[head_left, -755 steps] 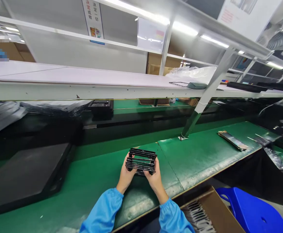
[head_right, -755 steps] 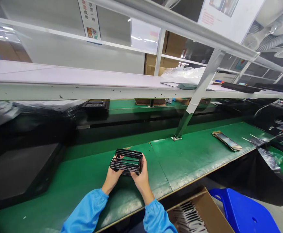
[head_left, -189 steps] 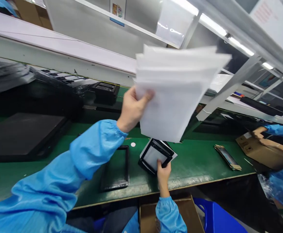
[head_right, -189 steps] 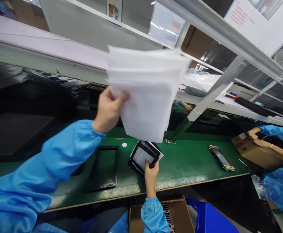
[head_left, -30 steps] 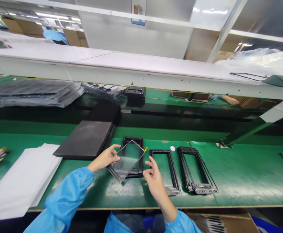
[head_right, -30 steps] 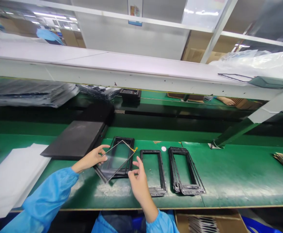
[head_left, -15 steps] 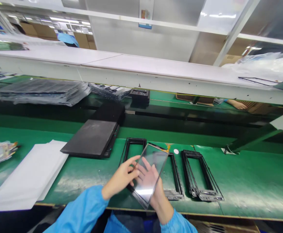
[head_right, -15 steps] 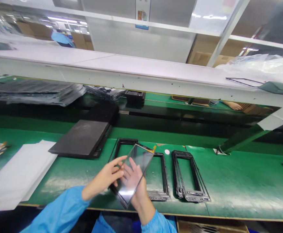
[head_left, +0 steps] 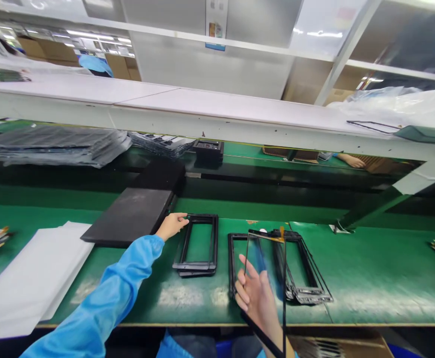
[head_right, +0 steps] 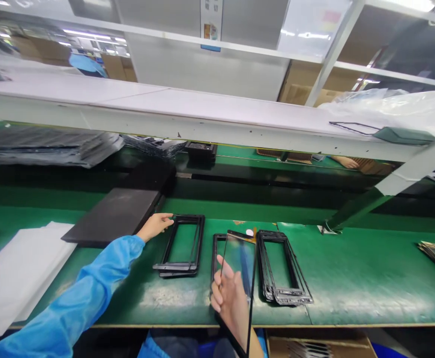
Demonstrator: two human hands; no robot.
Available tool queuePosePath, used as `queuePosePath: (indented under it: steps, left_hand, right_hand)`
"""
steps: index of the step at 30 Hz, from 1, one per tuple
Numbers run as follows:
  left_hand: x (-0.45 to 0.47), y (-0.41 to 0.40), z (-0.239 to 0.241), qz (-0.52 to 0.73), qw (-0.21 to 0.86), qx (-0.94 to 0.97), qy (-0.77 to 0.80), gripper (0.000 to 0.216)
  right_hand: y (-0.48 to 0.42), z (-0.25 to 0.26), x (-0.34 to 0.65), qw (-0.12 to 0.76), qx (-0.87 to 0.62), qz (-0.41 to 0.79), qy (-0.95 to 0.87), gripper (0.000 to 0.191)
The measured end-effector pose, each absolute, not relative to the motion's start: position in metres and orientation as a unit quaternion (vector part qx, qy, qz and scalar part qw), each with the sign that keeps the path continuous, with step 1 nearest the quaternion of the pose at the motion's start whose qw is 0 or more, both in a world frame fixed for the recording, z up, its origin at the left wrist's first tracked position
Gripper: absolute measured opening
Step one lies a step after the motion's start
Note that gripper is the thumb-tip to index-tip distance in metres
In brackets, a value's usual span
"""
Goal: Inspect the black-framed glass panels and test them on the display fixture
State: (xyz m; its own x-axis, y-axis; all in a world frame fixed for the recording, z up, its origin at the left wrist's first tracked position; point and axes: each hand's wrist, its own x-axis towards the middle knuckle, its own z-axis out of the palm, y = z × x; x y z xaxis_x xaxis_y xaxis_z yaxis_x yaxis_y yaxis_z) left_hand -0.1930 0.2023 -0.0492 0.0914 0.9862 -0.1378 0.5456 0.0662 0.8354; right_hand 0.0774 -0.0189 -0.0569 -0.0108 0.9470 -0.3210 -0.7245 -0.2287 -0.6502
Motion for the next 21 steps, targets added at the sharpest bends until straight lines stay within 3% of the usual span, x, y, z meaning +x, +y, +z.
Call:
queuePosePath:
  steps: [4, 9, 15, 21]
  left_hand:
    - [-0.201, 0.189, -0.036, 0.309, 0.462, 0.61, 0.565, 0.043]
    - [-0.214, 0.139, 0.006, 0.33, 0.527, 0.598, 0.505, 0.067]
    - [-0.2, 0.06, 0.037, 0.343, 0.535, 0.614, 0.468, 0.045]
    - [-0.181, 0.035, 0.043, 0.351, 0.498, 0.658, 0.442, 0.035]
  right_hand:
    - [-0.033, -0.06, 0.119, 0.608, -0.449, 0.622, -0.205, 0.054]
    - [-0.031, -0.047, 0.162, 0.547, -0.527, 0.533, -0.372, 0.062]
    - [-0.014, -0.001, 0.16, 0.46, -0.558, 0.487, -0.49, 0.057]
    - [-0.004, 0.033, 0.159, 0.429, -0.569, 0.439, -0.548, 0.058]
